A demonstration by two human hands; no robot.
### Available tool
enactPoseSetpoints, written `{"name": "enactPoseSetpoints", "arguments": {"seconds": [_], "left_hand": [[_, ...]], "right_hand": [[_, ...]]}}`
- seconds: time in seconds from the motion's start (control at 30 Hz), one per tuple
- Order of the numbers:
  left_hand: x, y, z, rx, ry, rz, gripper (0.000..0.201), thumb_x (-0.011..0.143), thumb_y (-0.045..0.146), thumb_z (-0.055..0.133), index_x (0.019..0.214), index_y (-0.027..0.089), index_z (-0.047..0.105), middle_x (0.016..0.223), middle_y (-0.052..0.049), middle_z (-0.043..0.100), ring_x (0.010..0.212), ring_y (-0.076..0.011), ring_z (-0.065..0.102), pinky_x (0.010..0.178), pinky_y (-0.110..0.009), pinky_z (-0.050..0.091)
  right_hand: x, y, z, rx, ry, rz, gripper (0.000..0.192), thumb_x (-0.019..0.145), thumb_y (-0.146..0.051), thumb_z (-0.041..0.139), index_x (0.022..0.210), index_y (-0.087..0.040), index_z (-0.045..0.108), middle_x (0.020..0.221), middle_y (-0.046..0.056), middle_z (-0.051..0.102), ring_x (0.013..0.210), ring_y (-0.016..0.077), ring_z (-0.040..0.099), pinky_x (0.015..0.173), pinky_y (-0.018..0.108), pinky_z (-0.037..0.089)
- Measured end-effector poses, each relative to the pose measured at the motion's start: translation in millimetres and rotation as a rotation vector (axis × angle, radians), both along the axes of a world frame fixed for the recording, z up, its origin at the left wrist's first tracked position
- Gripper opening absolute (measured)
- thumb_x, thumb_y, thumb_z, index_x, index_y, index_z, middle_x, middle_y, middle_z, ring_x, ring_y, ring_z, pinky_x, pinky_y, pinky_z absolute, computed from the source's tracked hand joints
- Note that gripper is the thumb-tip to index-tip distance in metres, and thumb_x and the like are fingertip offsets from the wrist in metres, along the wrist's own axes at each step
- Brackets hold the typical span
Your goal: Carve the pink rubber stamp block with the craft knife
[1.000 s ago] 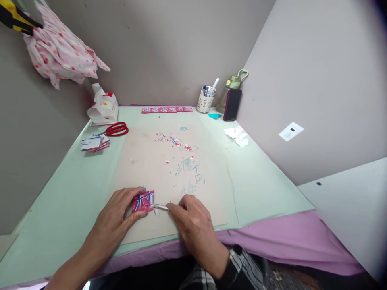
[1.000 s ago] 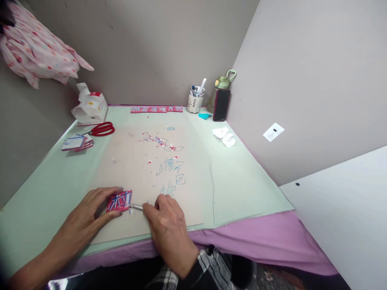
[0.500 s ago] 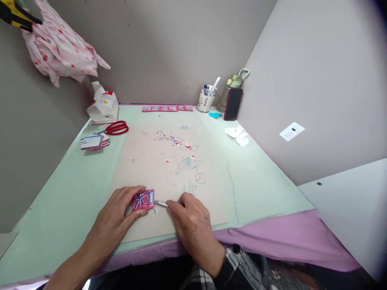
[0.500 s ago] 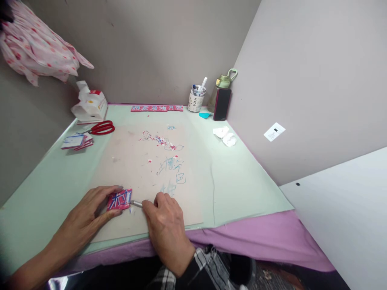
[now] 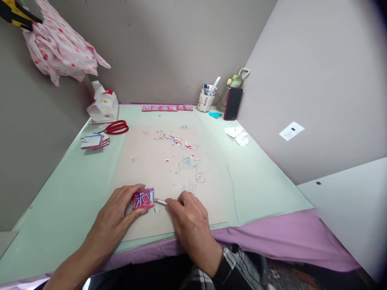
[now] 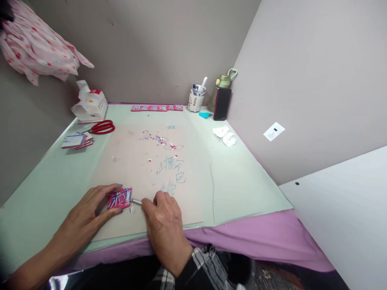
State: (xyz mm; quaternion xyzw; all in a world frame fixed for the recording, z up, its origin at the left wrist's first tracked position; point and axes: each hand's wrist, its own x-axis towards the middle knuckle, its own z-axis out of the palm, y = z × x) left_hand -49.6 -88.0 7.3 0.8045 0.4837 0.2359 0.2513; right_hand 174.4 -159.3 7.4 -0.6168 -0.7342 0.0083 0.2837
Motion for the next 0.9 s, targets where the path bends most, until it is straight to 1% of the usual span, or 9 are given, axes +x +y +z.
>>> {"name": "enactPoseSetpoints", "arguments": {"seconds": [0.13,0.3,0.5,0.9], "left_hand": [[0.6,-0.4,-0.6,-0.012,0.004,0.019,0.045,0.099,0.060,0.055,0.135,0.032,0.051,0.130,-0.003,0.065,0.125,-0.0294,0.059,0.104,-0.046,0.049],[1.1,-0.9,0.1,-0.024,0.004,0.023,0.046,0.098,0.062,0.054,0.133,0.032,0.052,0.128,-0.003,0.065,0.124,-0.0294,0.060,0.104,-0.047,0.049],[-0.8,-0.5,-1.3,-0.018,0.003,0.018,0.046,0.099,0.062,0.054,0.134,0.033,0.052,0.129,-0.003,0.065,0.125,-0.0298,0.059,0.105,-0.048,0.048],[1.9,-2.1,3.9,-0.043,-0.012,0.036,0.047,0.097,0.065,0.054,0.130,0.031,0.055,0.127,-0.003,0.067,0.123,-0.0302,0.061,0.103,-0.048,0.049]], "right_hand": [[-0.3,-1.3,0.5,-0.007,0.000,0.001,0.017,0.100,-0.012,0.060,0.105,-0.024,0.071,0.083,0.003,0.054,0.076,0.0198,0.050,0.067,0.032,0.035],[0.3,-4.1,1.8,-0.010,-0.005,-0.006,0.021,0.100,-0.008,0.058,0.107,-0.023,0.071,0.083,0.003,0.053,0.075,0.0200,0.049,0.068,0.032,0.035],[0.2,-1.3,1.1,0.000,-0.006,-0.009,0.019,0.100,-0.009,0.059,0.106,-0.023,0.071,0.083,0.003,0.052,0.076,0.0207,0.049,0.068,0.033,0.035],[0.8,-2.3,-0.6,-0.003,0.005,-0.020,0.018,0.099,-0.009,0.060,0.103,-0.023,0.071,0.083,0.002,0.052,0.076,0.0201,0.049,0.067,0.032,0.035]]}}
